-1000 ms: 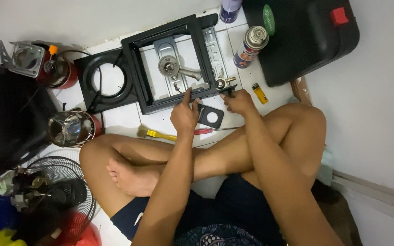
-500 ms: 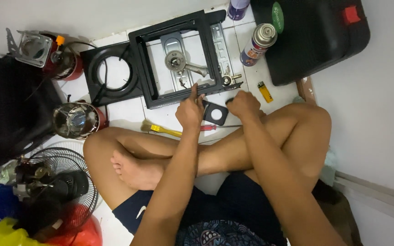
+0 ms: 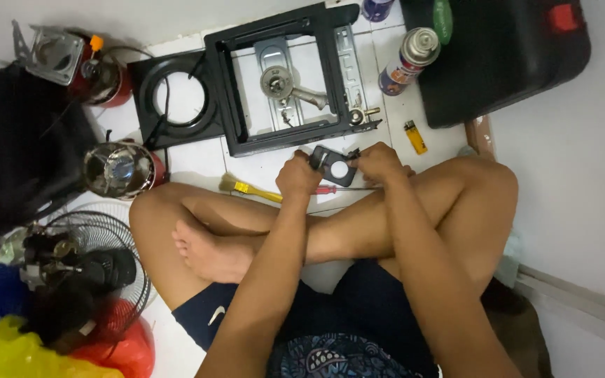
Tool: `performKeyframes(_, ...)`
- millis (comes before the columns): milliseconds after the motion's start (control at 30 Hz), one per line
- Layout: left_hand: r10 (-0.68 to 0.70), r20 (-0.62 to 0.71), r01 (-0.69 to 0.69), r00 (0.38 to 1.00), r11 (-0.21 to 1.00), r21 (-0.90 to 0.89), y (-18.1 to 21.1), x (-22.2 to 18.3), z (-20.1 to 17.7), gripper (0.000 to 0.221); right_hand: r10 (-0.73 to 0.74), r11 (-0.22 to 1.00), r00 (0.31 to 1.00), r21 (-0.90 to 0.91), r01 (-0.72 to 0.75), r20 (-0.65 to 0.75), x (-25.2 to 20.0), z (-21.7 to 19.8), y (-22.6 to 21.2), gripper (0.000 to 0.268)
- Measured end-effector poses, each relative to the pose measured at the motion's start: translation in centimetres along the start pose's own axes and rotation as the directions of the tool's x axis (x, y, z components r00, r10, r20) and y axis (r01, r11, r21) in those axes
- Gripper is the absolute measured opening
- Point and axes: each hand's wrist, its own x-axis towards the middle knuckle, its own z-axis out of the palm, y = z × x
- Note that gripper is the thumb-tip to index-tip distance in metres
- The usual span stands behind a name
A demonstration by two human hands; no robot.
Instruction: Disassembling and reassembling a portable gas stove to repair the burner assembly.
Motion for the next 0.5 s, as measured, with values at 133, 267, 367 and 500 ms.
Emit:
performKeyframes(133,0.014,0.001,-0.014,1.000,0.999,-0.036,-0.8,0.9,0.5,0.064,0.082,0.951,0.982,0.282,-0.129,0.172,-1.1,-0.3,-2.4,0.055)
performKeyframes(267,0.023,0.084,0.005,0.996,0.948,-0.317,-1.6,0.7,-0.7,0.046,0.130,0.947,0.981,0.274,-0.166,0.145,-3.2,-1.3,-3.2,0.052)
performKeyframes(367,0.108,0.061,-0.070,0.992,0.895,-0.441,-2.0,0.5,-1.4,0.041,0.076,0.968,0.992,0.231,-0.098,0.101,-1.6,-0.9,-1.5,0.057)
performKeyframes(500,0.171,0.028,-0.143,0.985,0.890,-0.434,-2.6,1.4,-0.5,0.029,-0.003,0.993,1.000,0.119,0.004,-0.008,-1.2,-1.4,0.4,0.041)
